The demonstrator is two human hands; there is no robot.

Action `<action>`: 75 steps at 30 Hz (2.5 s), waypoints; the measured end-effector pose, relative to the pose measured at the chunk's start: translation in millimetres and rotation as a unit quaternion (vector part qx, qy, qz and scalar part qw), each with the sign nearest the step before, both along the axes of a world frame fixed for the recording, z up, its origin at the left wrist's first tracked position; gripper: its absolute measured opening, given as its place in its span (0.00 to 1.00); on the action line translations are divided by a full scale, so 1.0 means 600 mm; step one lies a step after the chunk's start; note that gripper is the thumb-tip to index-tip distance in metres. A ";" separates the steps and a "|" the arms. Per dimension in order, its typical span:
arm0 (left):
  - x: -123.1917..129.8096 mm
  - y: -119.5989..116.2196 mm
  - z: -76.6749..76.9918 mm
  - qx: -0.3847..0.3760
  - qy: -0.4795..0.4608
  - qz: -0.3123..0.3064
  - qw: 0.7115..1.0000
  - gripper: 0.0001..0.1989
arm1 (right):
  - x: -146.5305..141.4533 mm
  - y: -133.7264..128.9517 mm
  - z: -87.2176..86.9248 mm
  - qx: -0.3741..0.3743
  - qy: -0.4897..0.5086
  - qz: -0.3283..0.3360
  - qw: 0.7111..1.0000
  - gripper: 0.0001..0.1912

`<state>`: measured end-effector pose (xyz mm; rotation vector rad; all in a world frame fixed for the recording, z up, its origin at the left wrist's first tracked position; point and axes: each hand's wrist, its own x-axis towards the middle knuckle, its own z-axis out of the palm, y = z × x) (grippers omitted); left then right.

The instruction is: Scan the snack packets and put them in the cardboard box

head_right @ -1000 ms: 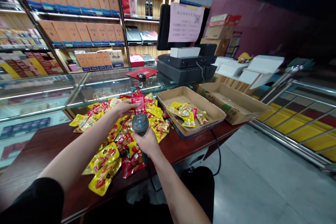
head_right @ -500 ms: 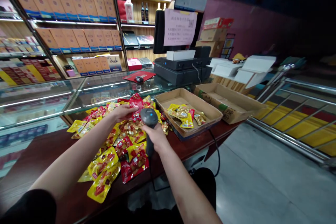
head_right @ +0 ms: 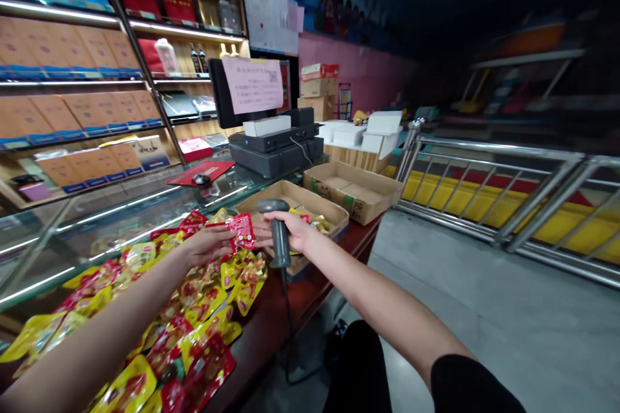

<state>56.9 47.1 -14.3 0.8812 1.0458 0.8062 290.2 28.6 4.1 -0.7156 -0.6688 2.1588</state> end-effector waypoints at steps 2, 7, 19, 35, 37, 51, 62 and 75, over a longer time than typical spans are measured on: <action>0.044 0.033 0.011 0.009 -0.004 -0.004 1.000 0.11 | 0.041 0.021 0.013 0.009 0.002 -0.026 1.000 0.02; 0.155 0.121 0.037 0.009 -0.020 -0.032 0.999 0.07 | 0.129 0.092 0.034 0.021 -0.036 -0.095 0.995 0.02; 0.023 0.104 0.016 -0.015 0.004 0.075 0.997 0.11 | 0.133 0.094 0.006 -0.029 -0.076 -0.145 0.986 0.11; -0.136 -0.295 -0.069 0.211 0.306 0.009 0.928 0.18 | -0.105 -0.187 -0.106 0.021 -0.180 0.100 0.978 0.13; -0.130 -0.321 -0.075 0.271 0.374 -0.018 0.887 0.17 | -0.111 -0.201 -0.116 0.026 -0.200 0.092 0.975 0.13; -0.085 -0.402 -0.096 0.382 0.653 -0.122 0.643 0.23 | -0.130 -0.237 -0.131 -0.039 -0.207 0.043 0.977 0.07; -0.072 -0.411 -0.090 0.339 0.633 -0.045 0.695 0.12 | -0.129 -0.231 -0.130 -0.118 -0.091 0.031 0.988 0.10; -0.133 -0.300 -0.047 -0.072 -0.073 0.057 0.993 0.04 | -0.191 -0.200 -0.101 0.011 -0.037 0.033 0.999 0.13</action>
